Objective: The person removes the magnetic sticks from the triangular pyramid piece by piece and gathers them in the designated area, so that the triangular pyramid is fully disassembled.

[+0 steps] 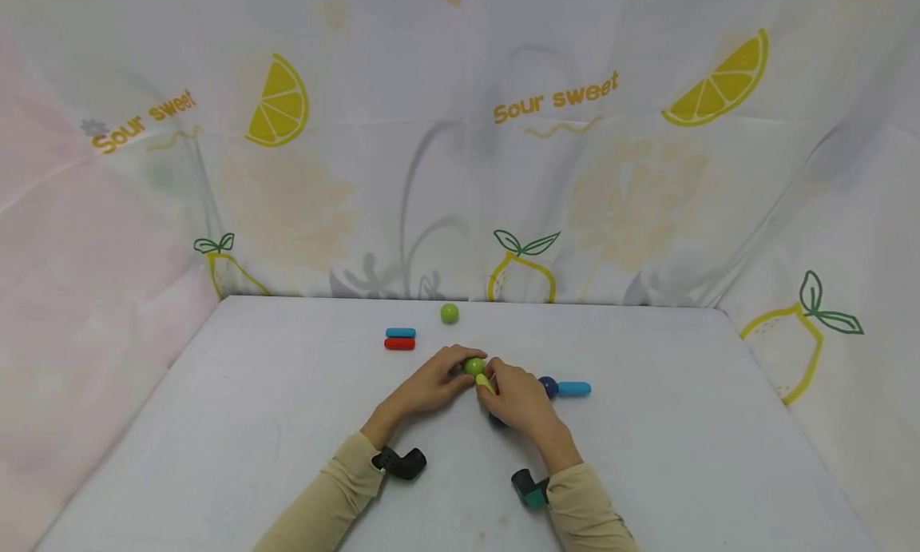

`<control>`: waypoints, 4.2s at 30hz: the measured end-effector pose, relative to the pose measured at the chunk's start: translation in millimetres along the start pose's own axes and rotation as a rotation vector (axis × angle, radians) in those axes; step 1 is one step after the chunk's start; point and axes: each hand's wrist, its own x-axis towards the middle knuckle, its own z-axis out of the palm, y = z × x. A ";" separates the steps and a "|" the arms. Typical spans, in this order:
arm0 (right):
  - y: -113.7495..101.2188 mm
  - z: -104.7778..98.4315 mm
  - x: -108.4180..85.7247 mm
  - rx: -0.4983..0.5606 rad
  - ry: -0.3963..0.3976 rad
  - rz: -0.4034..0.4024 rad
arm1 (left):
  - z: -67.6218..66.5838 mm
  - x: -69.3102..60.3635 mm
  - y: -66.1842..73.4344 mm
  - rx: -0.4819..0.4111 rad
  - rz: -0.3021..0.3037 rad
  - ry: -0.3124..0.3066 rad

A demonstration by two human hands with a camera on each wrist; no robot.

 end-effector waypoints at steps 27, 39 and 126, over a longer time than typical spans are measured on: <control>1.7 1.2 1.2 -0.056 0.018 -0.032 | 0.0 6.9 7.1 -0.053 -0.240 -0.010; 3.3 -1.2 0.2 -0.042 0.001 -0.022 | -0.1 19.2 6.5 -0.049 -0.180 0.109; 16.5 -27.2 -2.8 0.083 -0.162 -0.171 | -21.8 15.5 21.5 -0.061 -0.116 -0.197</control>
